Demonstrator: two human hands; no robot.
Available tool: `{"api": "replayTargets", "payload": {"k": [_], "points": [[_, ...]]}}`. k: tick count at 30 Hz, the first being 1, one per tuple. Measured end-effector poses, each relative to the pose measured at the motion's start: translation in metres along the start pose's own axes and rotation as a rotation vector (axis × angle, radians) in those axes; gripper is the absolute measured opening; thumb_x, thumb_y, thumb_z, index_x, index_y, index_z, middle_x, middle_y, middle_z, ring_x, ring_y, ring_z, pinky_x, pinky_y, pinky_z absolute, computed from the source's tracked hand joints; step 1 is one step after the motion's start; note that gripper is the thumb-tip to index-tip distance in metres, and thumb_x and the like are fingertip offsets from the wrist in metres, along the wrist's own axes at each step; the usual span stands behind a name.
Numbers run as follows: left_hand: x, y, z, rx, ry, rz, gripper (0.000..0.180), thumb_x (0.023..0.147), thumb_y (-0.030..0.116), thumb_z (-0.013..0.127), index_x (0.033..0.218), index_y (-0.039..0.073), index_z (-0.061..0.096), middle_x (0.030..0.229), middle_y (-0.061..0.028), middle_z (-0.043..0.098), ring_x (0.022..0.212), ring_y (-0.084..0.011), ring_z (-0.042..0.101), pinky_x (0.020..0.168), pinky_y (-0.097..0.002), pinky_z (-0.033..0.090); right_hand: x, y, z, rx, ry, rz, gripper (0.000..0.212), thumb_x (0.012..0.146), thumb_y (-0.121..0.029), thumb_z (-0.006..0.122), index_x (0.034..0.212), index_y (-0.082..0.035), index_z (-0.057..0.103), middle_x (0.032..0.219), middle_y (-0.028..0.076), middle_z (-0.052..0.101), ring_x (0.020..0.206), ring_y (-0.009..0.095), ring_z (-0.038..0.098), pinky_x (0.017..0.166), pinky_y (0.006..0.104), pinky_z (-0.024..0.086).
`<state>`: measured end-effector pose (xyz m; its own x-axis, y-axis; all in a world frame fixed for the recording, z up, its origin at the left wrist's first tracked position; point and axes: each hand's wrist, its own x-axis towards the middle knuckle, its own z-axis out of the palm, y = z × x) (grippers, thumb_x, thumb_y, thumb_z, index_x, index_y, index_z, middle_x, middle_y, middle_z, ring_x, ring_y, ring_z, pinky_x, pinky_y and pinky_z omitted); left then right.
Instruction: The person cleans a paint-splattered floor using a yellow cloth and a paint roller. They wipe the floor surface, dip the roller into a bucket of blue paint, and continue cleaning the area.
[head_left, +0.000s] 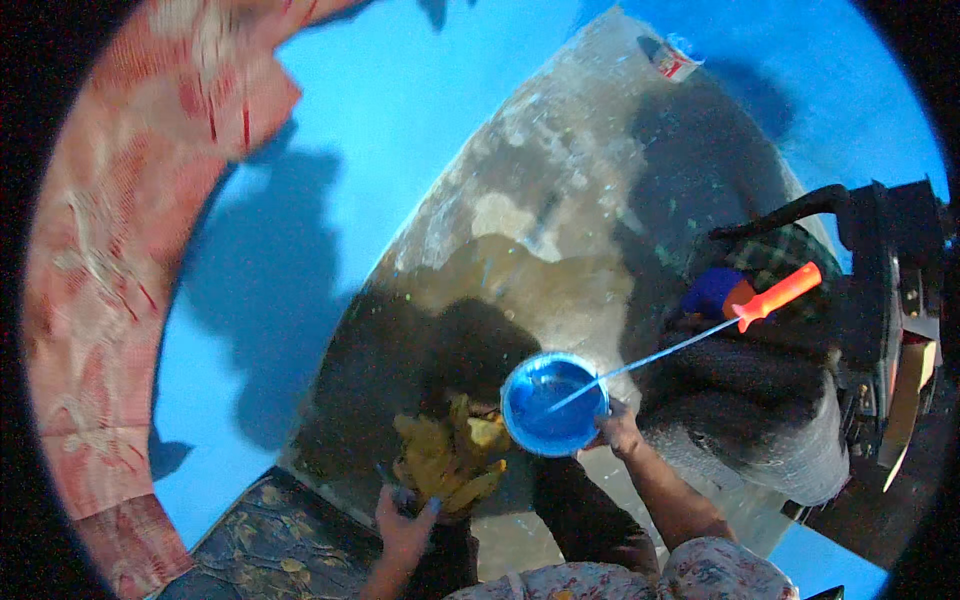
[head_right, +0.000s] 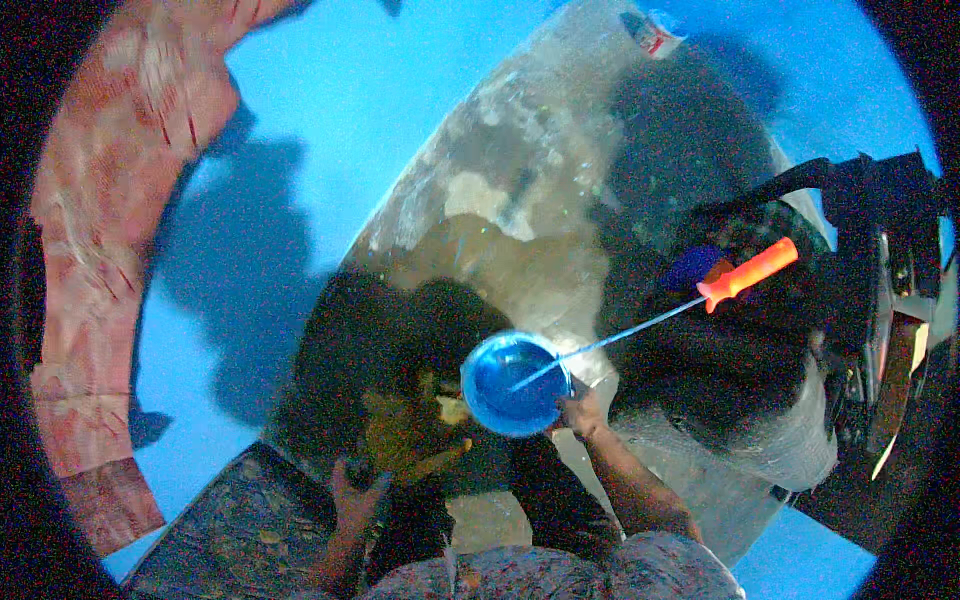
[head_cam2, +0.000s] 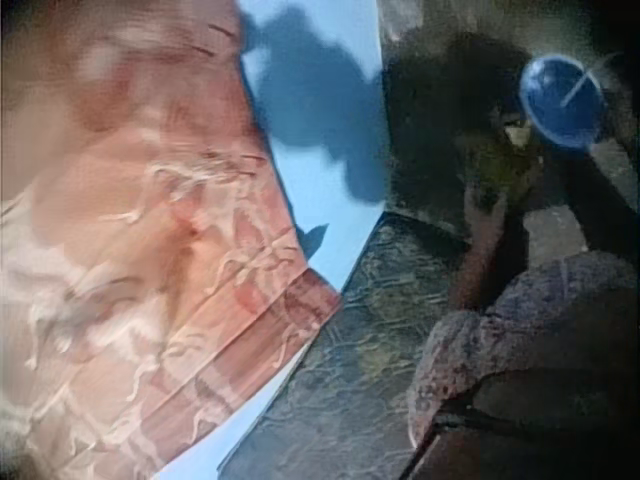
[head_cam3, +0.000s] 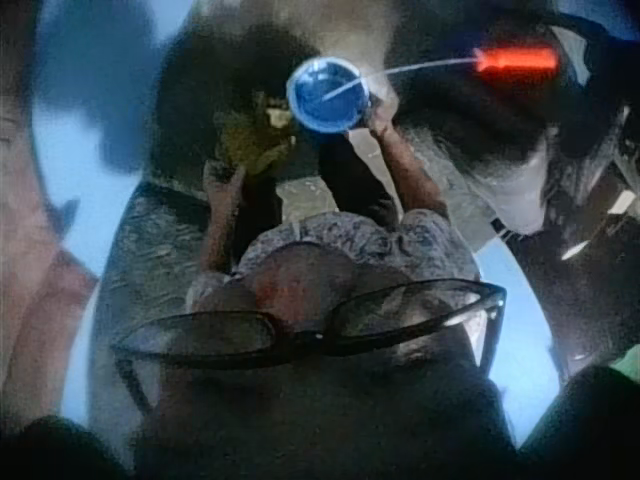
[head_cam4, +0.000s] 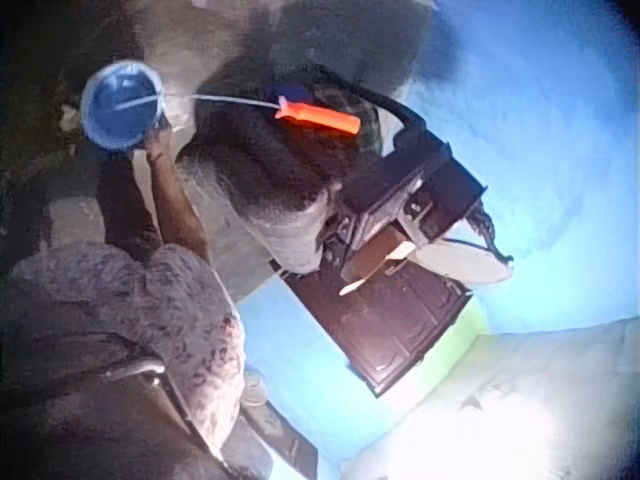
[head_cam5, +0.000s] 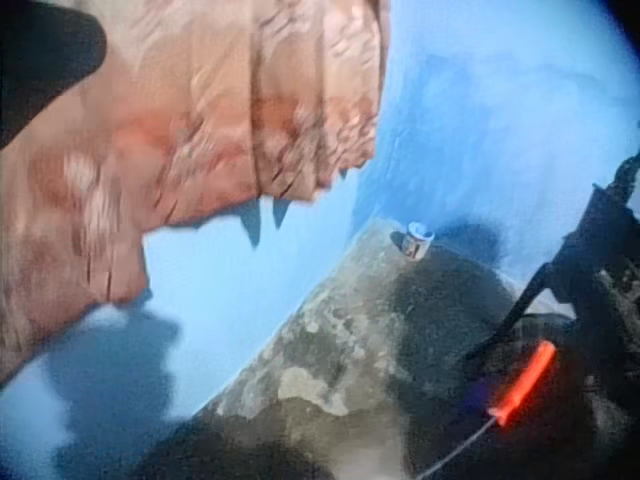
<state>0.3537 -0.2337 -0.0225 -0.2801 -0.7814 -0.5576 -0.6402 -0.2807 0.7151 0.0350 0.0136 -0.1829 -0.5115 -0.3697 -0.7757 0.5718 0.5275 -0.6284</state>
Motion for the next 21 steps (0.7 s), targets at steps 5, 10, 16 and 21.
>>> {"api": "replayTargets", "payload": {"k": [5,10,16,21], "points": [[-0.053,0.079,-0.024,-0.019,0.038,0.033,0.037,0.068,0.010,0.081,0.086,0.006,0.048,0.085,-0.0037,0.049,0.080,-0.0154,0.044,0.075,-0.0340,0.041,-0.107,-0.088,-0.033,-0.309,0.024,0.161,0.057,0.084,0.004,0.058,0.139,-0.004,0.047,0.106,0.021,0.067,0.077,0.035,0.071,0.053,0.0449,0.063],[-0.106,0.167,-0.030,0.191,0.117,0.094,0.055,0.071,0.009,0.080,0.115,-0.001,0.048,0.107,-0.0116,0.055,0.100,-0.0241,0.052,0.091,-0.0370,0.043,-0.150,-0.088,-0.096,-0.385,-0.049,0.212,0.059,0.084,0.002,0.056,0.141,-0.010,0.047,0.104,0.020,0.068,0.075,0.033,0.071,0.056,0.0438,0.063],[-0.150,0.297,-0.025,-0.085,0.201,0.274,0.038,0.070,0.006,0.079,0.092,0.004,0.048,0.089,-0.0042,0.049,0.084,-0.0159,0.046,0.077,-0.0324,0.041,-0.183,-0.138,-0.142,-0.526,-0.071,-0.056,0.059,0.081,-0.004,0.060,0.139,-0.013,0.051,0.100,0.020,0.069,0.073,0.032,0.072,0.053,0.0420,0.063],[-0.152,0.347,-0.026,-0.221,0.212,0.401,0.038,0.072,0.000,0.077,0.094,0.007,0.047,0.091,-0.0039,0.051,0.084,-0.0141,0.051,0.076,-0.0301,0.044,-0.231,-0.246,-0.151,-0.280,-0.025,0.128,0.055,0.081,-0.003,0.059,0.136,-0.008,0.053,0.098,0.020,0.069,0.074,0.032,0.071,0.052,0.0419,0.063]]}}
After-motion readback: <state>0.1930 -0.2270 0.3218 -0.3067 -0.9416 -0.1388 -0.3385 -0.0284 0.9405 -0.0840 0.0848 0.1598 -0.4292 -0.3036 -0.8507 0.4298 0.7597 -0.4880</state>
